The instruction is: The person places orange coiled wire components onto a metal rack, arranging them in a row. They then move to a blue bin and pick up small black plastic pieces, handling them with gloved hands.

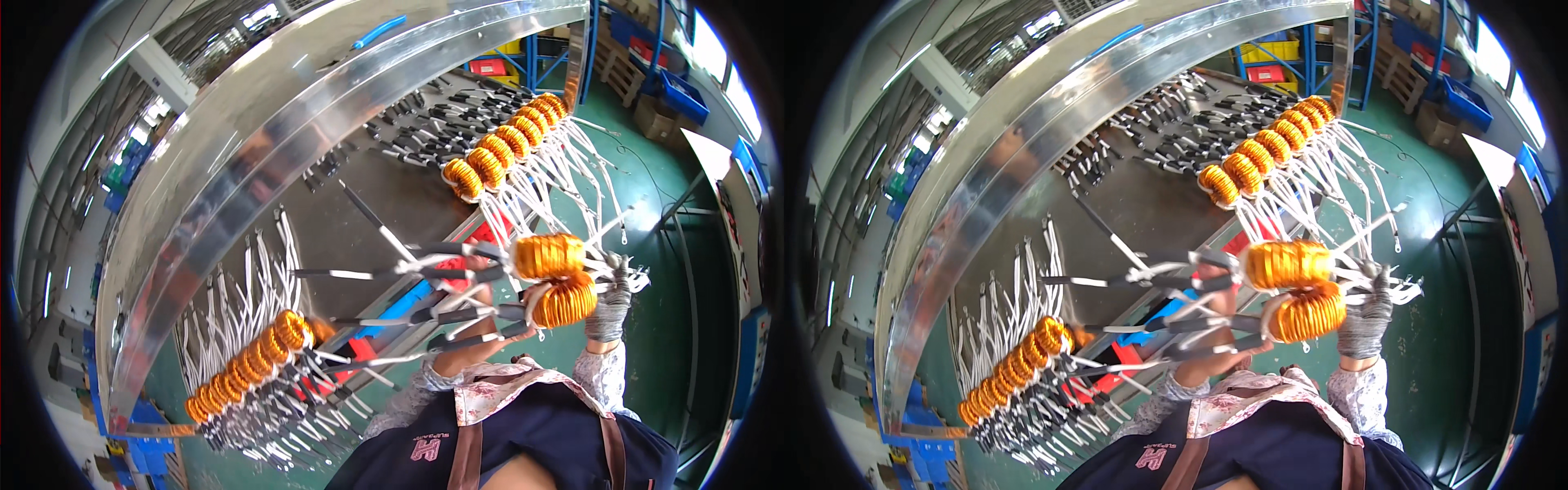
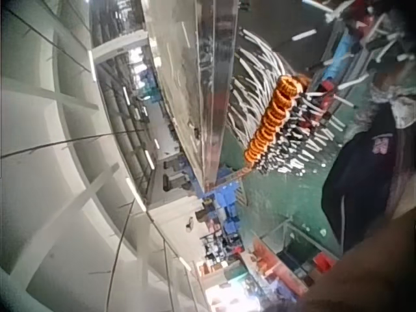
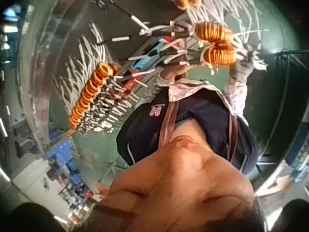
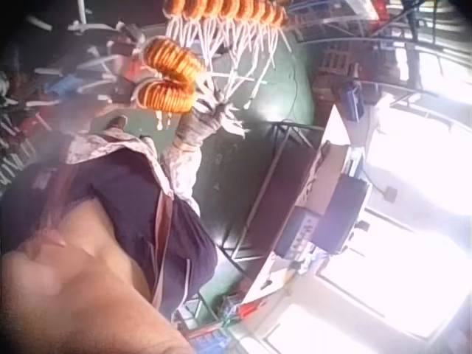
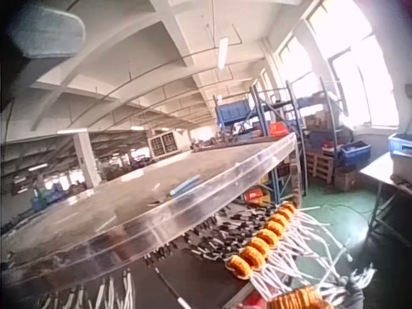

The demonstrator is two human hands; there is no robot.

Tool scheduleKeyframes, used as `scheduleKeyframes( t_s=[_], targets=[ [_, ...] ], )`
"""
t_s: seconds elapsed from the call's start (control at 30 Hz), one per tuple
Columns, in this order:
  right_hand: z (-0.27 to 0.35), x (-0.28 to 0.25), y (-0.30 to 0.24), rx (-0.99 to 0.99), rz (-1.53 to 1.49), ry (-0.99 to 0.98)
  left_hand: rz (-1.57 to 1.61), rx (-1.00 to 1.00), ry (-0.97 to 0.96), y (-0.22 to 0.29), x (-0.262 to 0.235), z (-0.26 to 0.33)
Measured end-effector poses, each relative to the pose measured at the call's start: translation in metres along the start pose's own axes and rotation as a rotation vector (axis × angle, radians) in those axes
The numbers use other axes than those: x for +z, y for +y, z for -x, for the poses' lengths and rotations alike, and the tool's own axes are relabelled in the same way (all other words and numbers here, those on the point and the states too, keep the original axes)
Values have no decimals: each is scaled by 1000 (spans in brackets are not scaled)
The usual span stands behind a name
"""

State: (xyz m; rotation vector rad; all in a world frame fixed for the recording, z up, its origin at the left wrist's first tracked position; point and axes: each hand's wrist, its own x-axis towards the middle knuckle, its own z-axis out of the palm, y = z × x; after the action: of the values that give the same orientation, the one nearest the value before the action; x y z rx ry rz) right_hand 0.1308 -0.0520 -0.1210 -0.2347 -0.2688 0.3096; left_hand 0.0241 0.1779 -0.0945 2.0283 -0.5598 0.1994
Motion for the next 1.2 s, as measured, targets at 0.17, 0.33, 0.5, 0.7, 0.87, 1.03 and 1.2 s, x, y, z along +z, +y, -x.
scheduleKeyframes(
  t_s=[0.17, 0.33, 0.5, 0.7, 0.87, 1.03, 1.2],
  targets=[
    [-18, 51, 72, 33, 168, 252, 1156, 5, 718, -64, -59, -31],
    [-53, 7, 158, -12, 364, -107, 1209, 38, 442, -156, -145, -33],
    [-66, -22, 196, 48, 368, 33, 1063, -274, 742, -234, -139, -22],
    [-53, -22, 195, 30, 794, -120, 1166, -368, 793, -191, -138, -33],
    [-43, -20, 196, 46, 924, -111, 1311, -501, 759, -204, -142, -34],
    [-50, -34, 191, 2, 970, 39, 1315, -515, 829, -230, -136, -52],
    [11, -92, 156, 684, 1117, -243, 1272, -503, 795, -245, -134, -46]
  ],
)
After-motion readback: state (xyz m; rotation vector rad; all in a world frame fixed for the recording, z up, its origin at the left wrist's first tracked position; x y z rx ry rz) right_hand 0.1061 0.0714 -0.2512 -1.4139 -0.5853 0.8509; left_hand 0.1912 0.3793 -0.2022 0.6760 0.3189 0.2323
